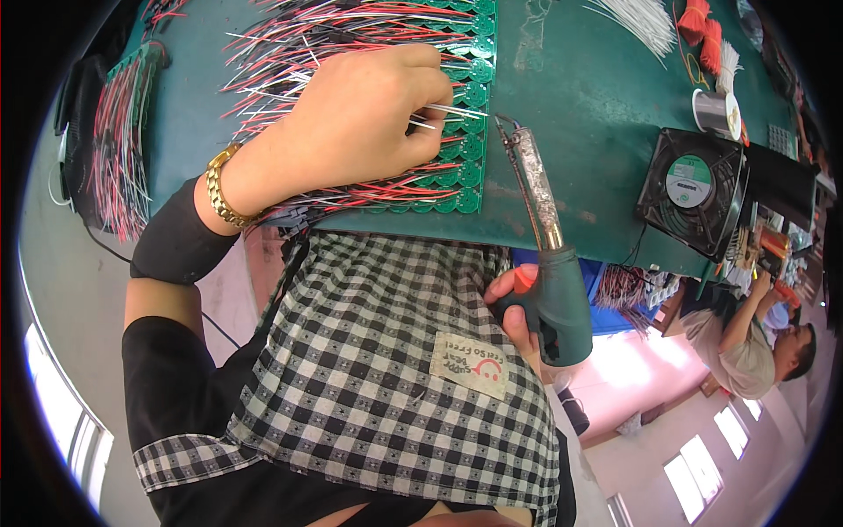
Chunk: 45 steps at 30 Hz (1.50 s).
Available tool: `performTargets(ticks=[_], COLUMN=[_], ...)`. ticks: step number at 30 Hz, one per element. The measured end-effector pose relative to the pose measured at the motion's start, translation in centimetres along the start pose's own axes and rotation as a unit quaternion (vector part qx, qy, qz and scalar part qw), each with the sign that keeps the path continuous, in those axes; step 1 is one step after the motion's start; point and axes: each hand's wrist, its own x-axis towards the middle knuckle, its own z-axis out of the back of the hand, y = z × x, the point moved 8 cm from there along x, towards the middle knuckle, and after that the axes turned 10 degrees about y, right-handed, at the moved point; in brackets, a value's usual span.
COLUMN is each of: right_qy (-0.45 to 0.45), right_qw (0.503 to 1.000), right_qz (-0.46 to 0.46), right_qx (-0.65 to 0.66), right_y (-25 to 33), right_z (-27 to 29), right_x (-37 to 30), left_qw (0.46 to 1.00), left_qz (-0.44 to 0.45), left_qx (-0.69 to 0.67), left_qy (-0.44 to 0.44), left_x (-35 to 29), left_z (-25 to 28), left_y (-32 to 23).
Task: The person attaches wires to circuit board panels by taking wires from the table, positioning them onto the circuit boards, and soldering them in place using a soldering tool.
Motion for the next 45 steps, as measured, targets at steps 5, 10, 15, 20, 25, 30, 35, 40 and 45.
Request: performTargets(ticks=[5, 10, 15, 20, 25, 30, 35, 40, 45], right_qy=[-0.015, -0.006, -0.001, -0.019, -0.020, -0.037, -0.024, -0.001, 0.041], right_qw=[0.999, 0.999, 1.000, 0.998, 0.997, 0.994, 0.995, 0.998, 0.994], right_qz=[-0.028, -0.022, -0.004, 0.010, 0.034, 0.055, 0.057, 0.066, 0.035], right_qx=[-0.014, -0.022, 0.027, 0.052, 0.066, 0.084, 0.082, 0.026, -0.098], right_y=[0.1, -0.2, -1.0, -0.3, -0.4, -1.1, -1.2, -1.0, 0.4], right_z=[0.5, 0.8, 0.6, 0.5, 0.5, 0.8, 1.0, 1.8, 1.6], right_x=[-0.3, 0.1, 0.8, 0.2, 0.1, -0.3, -0.6, -1.1, -1.2], left_qw=[1.000, 1.000, 1.000, 1.000, 1.000, 0.998, 0.994, 0.997, 0.998], left_qz=[0.014, 0.003, 0.020, 0.006, 0.011, -0.045, -0.082, -0.045, 0.044], left_qx=[0.004, -0.002, -0.004, 0.003, 0.000, 0.010, -0.026, -0.041, -0.041], left_qy=[0.015, 0.001, 0.009, 0.021, 0.013, 0.053, -0.065, -0.041, -0.001], left_x=[0.2, 0.1, -0.4, 0.3, 0.2, 0.0, -1.0, -2.1, -2.8], left_z=[-0.2, 0.0, -0.5, -0.4, -0.3, 0.0, 3.1, 2.0, -0.6], left_y=[0.0, -0.1, 0.4, -0.1, 0.0, -0.4, -1.2, -3.5, -1.8])
